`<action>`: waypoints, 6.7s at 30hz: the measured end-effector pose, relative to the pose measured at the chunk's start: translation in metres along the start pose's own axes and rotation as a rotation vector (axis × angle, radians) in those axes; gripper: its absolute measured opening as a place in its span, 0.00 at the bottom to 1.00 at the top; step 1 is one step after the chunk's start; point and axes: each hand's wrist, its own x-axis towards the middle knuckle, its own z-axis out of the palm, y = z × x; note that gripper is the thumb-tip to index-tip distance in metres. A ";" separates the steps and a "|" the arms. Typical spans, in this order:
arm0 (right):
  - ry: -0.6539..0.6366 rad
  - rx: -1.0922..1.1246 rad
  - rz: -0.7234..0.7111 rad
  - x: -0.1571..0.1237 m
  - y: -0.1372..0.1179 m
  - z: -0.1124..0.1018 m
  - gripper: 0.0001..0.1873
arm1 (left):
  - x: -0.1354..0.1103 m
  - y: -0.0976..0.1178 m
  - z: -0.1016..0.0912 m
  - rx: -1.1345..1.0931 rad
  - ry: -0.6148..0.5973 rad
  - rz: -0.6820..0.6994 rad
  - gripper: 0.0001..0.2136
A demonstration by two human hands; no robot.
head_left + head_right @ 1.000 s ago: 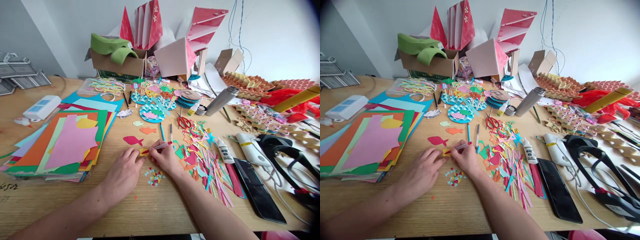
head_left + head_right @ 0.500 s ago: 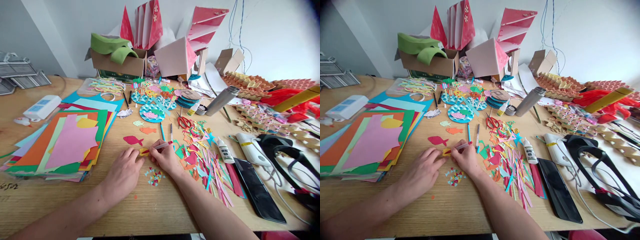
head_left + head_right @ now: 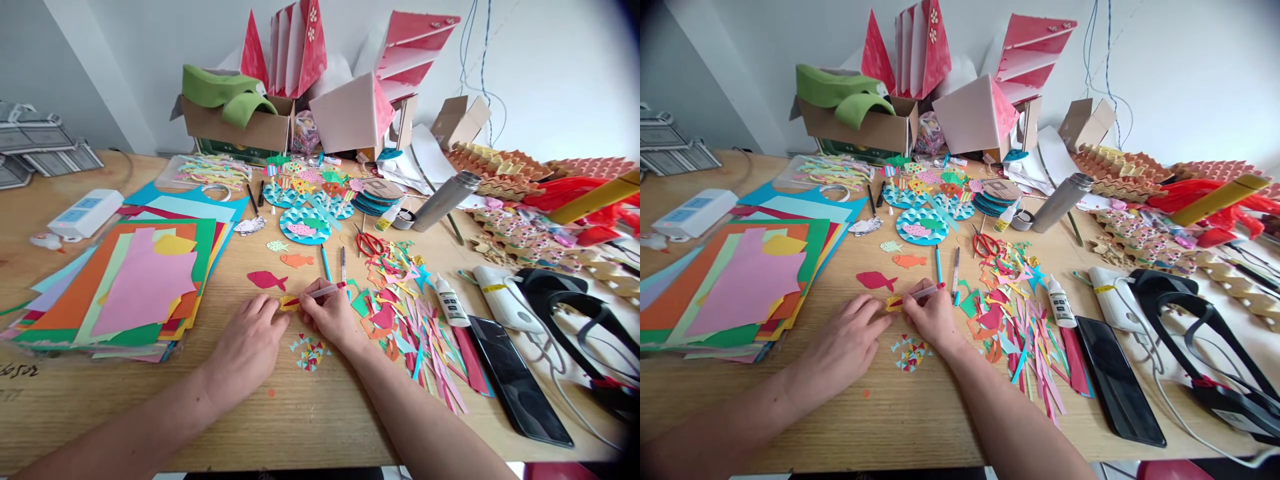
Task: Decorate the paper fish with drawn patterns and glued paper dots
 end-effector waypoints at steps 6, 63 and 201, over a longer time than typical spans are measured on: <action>-0.013 -0.002 0.014 -0.001 -0.002 -0.001 0.08 | -0.001 0.000 -0.001 0.001 0.005 0.000 0.17; 0.078 0.095 0.088 0.003 0.003 0.000 0.11 | -0.001 0.000 0.001 -0.018 -0.001 -0.003 0.19; 0.176 0.075 0.030 0.005 0.009 -0.003 0.10 | -0.002 0.001 -0.001 0.010 0.029 0.009 0.15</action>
